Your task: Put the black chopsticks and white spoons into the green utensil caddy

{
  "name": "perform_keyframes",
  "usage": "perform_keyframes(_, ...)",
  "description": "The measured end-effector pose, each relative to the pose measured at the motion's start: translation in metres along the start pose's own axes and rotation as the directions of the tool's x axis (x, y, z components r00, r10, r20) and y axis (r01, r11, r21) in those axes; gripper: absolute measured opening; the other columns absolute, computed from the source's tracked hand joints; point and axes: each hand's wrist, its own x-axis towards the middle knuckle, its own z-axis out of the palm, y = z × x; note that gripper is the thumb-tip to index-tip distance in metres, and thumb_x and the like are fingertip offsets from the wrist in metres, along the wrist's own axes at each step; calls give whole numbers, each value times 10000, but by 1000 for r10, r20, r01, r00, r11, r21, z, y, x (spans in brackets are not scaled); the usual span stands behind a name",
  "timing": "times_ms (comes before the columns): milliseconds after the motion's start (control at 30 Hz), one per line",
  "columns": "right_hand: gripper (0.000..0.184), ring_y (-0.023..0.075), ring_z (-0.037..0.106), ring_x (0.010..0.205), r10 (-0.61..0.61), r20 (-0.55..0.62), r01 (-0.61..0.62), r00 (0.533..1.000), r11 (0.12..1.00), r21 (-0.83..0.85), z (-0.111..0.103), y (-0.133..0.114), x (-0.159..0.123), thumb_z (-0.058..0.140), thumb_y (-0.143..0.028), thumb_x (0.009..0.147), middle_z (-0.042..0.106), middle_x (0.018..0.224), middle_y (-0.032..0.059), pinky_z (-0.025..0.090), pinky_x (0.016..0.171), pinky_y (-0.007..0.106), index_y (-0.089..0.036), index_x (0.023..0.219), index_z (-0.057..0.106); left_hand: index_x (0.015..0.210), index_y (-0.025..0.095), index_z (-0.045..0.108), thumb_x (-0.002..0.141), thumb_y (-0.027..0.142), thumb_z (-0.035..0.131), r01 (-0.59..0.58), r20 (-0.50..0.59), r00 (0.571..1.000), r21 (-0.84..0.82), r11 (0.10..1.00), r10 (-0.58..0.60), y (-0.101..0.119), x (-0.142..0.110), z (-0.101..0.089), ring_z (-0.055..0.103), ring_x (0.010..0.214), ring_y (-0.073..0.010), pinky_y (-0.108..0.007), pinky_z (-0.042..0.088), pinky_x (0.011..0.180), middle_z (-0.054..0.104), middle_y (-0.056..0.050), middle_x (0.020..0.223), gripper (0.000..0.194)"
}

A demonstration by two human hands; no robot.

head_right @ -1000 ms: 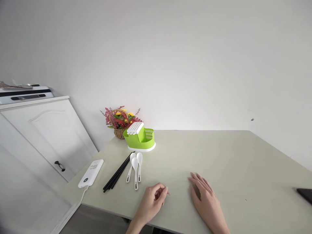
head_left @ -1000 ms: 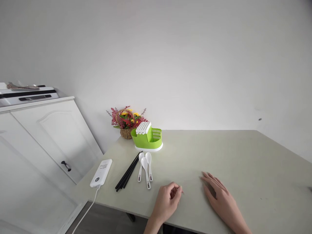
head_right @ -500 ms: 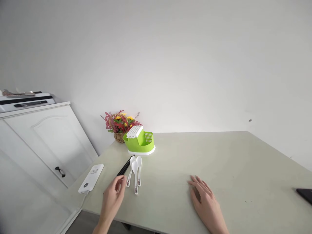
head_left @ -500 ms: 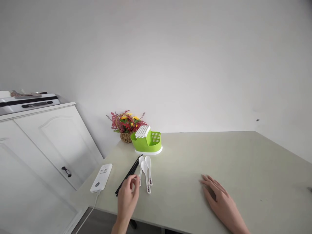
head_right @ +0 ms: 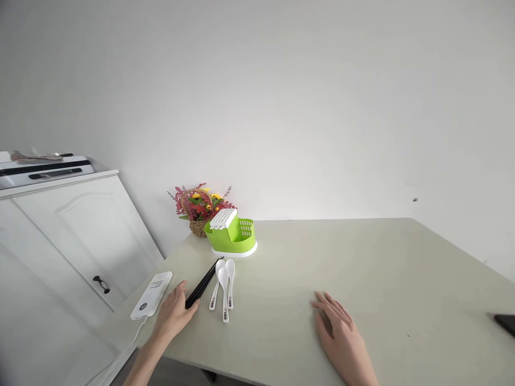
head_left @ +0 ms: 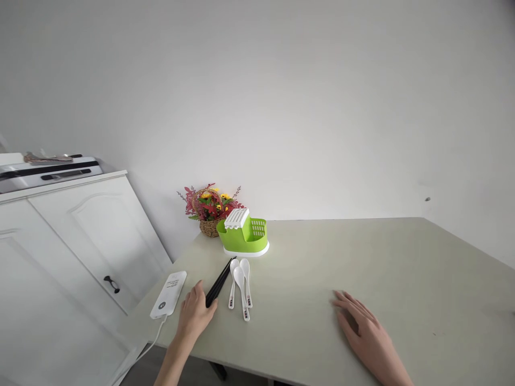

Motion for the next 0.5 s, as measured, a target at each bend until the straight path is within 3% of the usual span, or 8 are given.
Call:
perform_keyframes(233, 394, 275, 474, 1439, -10, -1, 10, 1000, 1000, -5, 1, 1, 0, 420, -438, 1000, 580, 1498, -26, 473, 1139, 516, -312, 1274, 675, 1459, 97, 359, 883, 283, 525, -42, 140, 990, 116, 992, 26, 16, 17, -24, 622, 1247, -328, -385, 465, 944, 658, -203, 1310, 628)
perform_keyframes(500, 379, 269, 479, 1435, -9, 0, 9, 1000, 1000, -7, 1, 0, -1, 418, -436, 1002, 591, 1487, -27, 450, 1156, 506, -310, 1240, 684, 1249, 115, 541, 819, 181, 571, -90, 255, 967, 249, 964, 24, 32, 29, -47, 703, 1080, -323, -351, 488, 817, 717, -188, 1177, 436)
